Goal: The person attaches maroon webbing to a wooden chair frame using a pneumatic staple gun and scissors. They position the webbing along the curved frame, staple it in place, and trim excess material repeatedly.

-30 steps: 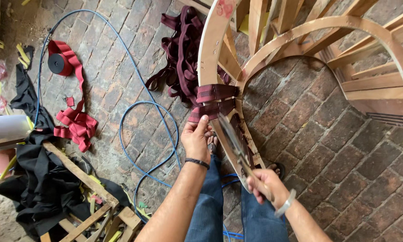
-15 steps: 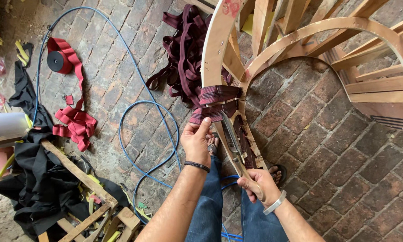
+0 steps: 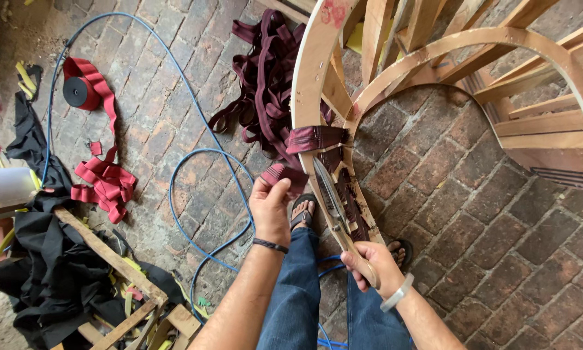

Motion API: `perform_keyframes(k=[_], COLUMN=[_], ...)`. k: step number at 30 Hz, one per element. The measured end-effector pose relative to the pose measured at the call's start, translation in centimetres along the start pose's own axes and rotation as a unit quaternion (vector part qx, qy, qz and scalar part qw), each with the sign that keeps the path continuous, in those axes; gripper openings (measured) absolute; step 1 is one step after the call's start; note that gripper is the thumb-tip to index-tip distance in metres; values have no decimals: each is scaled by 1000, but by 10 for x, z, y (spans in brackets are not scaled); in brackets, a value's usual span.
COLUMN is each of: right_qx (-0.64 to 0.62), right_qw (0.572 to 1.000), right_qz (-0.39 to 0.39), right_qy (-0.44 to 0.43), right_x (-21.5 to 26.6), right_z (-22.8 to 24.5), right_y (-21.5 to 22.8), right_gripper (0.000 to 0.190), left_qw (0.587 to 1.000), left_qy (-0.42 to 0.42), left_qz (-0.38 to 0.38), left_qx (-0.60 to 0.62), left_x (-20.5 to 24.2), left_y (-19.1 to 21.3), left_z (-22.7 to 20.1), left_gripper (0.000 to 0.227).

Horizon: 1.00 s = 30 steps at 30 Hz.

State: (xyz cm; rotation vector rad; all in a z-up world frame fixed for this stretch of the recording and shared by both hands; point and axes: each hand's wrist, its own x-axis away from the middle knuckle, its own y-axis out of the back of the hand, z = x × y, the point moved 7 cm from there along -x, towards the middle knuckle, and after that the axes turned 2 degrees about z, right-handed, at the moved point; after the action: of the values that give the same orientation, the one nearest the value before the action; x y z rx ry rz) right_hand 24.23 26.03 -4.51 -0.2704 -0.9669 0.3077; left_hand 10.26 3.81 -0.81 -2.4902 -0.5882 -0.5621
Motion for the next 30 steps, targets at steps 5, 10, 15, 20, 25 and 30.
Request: perform_keyframes(k=[5,10,15,20,25,30], right_qx=[-39,-77,-43,-47,-132,-49], right_qw=[999,995,998,999,989,998], right_qz=[16,32,2,-9,17,-25], right_qy=[19,54,39,19,65,26], right_x=[-3,-22,-24,-21,-29,-30], right_z=[8,20,21,21,31,27], right_y=[1,-10,-13,-12,-24,-24], right_gripper=[50,49,45,41,42,39], left_qw=[993,970,946,955,954,958], left_qy=[-9,64,49,42,16,-5], left_qz=[115,232,273,251,242,248], left_qx=[-32,-15,-166,-153,-178,-146], left_x=[-41,-88,-108,-104,-97,-101], left_y=[-15,-35,-26,-25,-38,-43], left_z=[-23,-2,-2,-21,-31,-35], left_gripper=[40,42,36,26,26,20])
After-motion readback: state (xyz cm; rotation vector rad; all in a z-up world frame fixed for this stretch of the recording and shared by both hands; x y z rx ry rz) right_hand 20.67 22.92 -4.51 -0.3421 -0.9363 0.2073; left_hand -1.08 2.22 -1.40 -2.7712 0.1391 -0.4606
